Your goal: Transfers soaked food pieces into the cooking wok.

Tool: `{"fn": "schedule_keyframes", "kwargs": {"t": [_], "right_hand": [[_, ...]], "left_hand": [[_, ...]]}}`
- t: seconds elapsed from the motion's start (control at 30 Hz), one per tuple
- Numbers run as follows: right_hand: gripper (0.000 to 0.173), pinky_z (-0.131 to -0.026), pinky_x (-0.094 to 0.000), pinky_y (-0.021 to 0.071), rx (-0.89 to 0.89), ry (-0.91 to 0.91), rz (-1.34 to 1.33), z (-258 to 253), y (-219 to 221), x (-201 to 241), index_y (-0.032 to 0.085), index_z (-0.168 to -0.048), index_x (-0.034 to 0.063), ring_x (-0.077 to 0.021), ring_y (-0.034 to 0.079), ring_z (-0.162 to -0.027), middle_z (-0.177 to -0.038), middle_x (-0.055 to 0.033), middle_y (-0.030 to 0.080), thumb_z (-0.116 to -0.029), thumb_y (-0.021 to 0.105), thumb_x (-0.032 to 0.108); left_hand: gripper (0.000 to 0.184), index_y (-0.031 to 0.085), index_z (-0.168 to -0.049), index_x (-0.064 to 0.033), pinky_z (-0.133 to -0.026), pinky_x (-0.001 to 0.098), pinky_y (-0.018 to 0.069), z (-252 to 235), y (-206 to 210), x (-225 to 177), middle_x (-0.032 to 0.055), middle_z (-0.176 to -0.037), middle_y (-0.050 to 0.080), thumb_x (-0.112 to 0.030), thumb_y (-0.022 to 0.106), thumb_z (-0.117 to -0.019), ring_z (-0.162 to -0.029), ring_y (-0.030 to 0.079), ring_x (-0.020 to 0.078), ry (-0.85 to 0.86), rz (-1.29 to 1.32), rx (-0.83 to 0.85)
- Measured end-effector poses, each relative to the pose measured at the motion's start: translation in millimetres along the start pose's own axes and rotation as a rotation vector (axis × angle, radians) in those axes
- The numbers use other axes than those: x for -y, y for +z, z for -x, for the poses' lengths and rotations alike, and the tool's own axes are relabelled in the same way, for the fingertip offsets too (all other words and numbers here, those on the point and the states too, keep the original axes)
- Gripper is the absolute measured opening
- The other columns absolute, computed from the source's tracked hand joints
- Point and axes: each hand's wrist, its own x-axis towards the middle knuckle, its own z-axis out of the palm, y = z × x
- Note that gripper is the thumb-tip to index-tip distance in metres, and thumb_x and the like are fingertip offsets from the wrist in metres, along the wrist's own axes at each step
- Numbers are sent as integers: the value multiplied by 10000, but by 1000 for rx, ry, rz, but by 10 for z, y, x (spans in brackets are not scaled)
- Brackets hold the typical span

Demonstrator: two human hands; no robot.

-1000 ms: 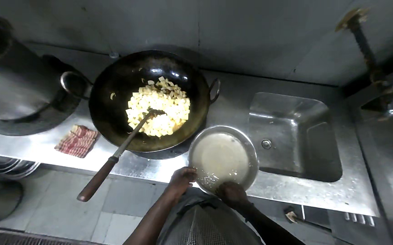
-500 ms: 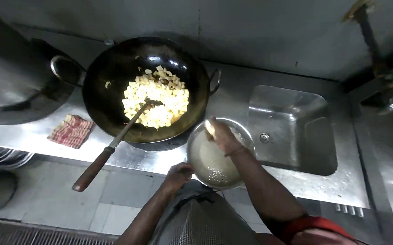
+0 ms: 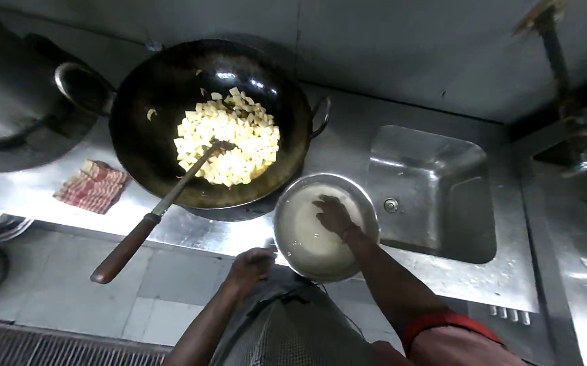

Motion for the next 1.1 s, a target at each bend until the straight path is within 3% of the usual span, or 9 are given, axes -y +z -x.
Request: {"fn": "schedule_keyframes", "kwargs": {"t": [0.07,0.13,0.27,0.47,0.63,0.77,0.87,0.93,1.1], "right_hand": [[460,-1144,-673,326,23,-46,46,-31,130,-14,615,-1435,198,-387,370,-1486,-1591,-124,451,-976,652,190],[419,-1136,-713,285,45,-3,78,-13,177,-9,629,-1403,155,-388,395,-1462,-1530,-129,512,-987,641,208],[366,-1078,-728,335,40,158,138,155,212,-133,648,-1364,143,-423,460,-1394,-1434,-170,581,-1027,573,266],[372,-1016,-728,398,47,303,118,569,270,-128,685,-1292,106,-454,517,-1320,-1377,-208,604,-979,598,287],[340,-982,-662,459,145,217,128,883,425,-21,704,-1236,97,-434,552,-1261,-1327,-201,625,-967,628,290],[303,-983,-629,482,392,153,141,1043,333,134,707,-1204,56,-414,597,-1220,-1280,-205,653,-991,577,229],[313,-951,-658,499,567,119,139,1140,247,197,680,-1191,-6,-447,610,-1206,-1270,-245,647,-1001,577,221],[326,-930,-675,491,628,87,76,1199,181,171,691,-1176,16,-446,623,-1179,-1229,-243,666,-1012,574,272],[442,-960,-588,503,404,-11,-59,1446,255,88,719,-1093,39,-379,651,-1136,-1137,-192,702,-1056,466,399]], "left_hand": [[207,649,-1215,-12,-822,350,583,-5,7,-17,132,-1096,707,-25,587,-1018,-929,700,200,-8,-2,-1],[206,647,-1212,-10,-824,349,580,2,19,-53,130,-1089,710,-13,579,-1018,-934,700,200,1,-25,2],[194,658,-1196,-28,-823,355,585,-24,14,-80,118,-1107,711,-18,565,-1026,-939,702,209,36,-47,-1],[172,666,-1173,-28,-818,353,584,-98,45,-70,117,-1074,710,-31,582,-1023,-900,698,205,30,-47,6],[187,658,-1193,-24,-821,355,585,-146,114,-130,122,-1068,708,-37,599,-1017,-905,699,204,57,-70,32],[197,654,-1207,-33,-856,376,587,-162,151,-180,126,-1121,698,-72,611,-1018,-977,699,222,39,-77,44],[205,644,-1213,-27,-865,384,583,-158,177,-189,134,-1129,692,-58,613,-1013,-990,695,232,26,-77,47],[192,644,-1201,-24,-855,379,585,-159,187,-185,134,-1117,693,-47,605,-1015,-978,697,228,30,-76,46],[191,658,-1193,-29,-850,374,587,-155,192,-159,126,-1105,698,-40,615,-1007,-962,696,222,41,-82,54]]}}
